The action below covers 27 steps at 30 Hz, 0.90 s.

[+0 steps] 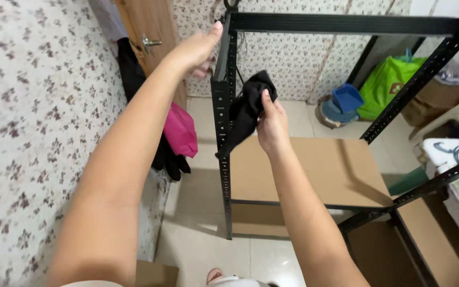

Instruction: The person wipes a cardboard sheet and metal shelf rails with a black cloth, then places the cardboard on a metal frame and attaches a rail to the frame. The person continues wiping and handling the rails and cardboard, positioning them on the frame and a nearby table.

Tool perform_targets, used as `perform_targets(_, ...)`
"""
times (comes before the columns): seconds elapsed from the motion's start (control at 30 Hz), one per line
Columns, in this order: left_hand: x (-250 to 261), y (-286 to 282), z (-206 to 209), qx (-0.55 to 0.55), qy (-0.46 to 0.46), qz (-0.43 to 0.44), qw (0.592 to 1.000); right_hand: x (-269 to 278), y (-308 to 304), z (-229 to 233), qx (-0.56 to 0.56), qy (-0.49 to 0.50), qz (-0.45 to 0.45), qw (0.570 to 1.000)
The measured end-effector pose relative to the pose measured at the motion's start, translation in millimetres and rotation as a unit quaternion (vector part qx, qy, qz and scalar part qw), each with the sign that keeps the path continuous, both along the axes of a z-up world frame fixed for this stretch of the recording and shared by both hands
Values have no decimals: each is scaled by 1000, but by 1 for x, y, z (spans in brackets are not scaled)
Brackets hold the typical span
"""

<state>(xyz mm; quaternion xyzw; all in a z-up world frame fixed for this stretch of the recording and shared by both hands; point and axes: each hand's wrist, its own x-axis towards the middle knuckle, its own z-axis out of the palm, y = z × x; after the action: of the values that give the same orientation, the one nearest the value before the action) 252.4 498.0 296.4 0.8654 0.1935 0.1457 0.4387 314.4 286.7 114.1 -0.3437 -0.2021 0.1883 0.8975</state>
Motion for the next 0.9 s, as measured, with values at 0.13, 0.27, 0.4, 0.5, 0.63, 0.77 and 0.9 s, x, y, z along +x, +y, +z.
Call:
perform_targets(0.13, 31, 4, -12, 48, 53, -47, 996, 78, 54, -98, 8, 250, 190, 949)
perform_targets(0.27, 44, 5, -2, 296, -2, 0, 955, 126, 125, -162, 7, 318, 205, 926)
perform_targets(0.4, 35, 4, 2, 364, -43, 45, 929, 123, 172, -123, 10, 282, 193, 940)
perform_targets(0.5, 33, 0, 1, 344, -52, 45, 936, 108, 170, -58, -7, 230, 201, 952)
perform_targets(0.63, 36, -1, -5, 323, -86, 39, 942, 90, 149, -13, -60, 202, 170, 963)
perform_targets(0.77, 43, 6, -10, 326, -100, 25, 940, 69, 146, -32, -207, 128, 209, 947)
perform_targets(0.9, 49, 10, -9, 348, -77, 13, 934, 67, 170, -27, -234, 43, 254, 938)
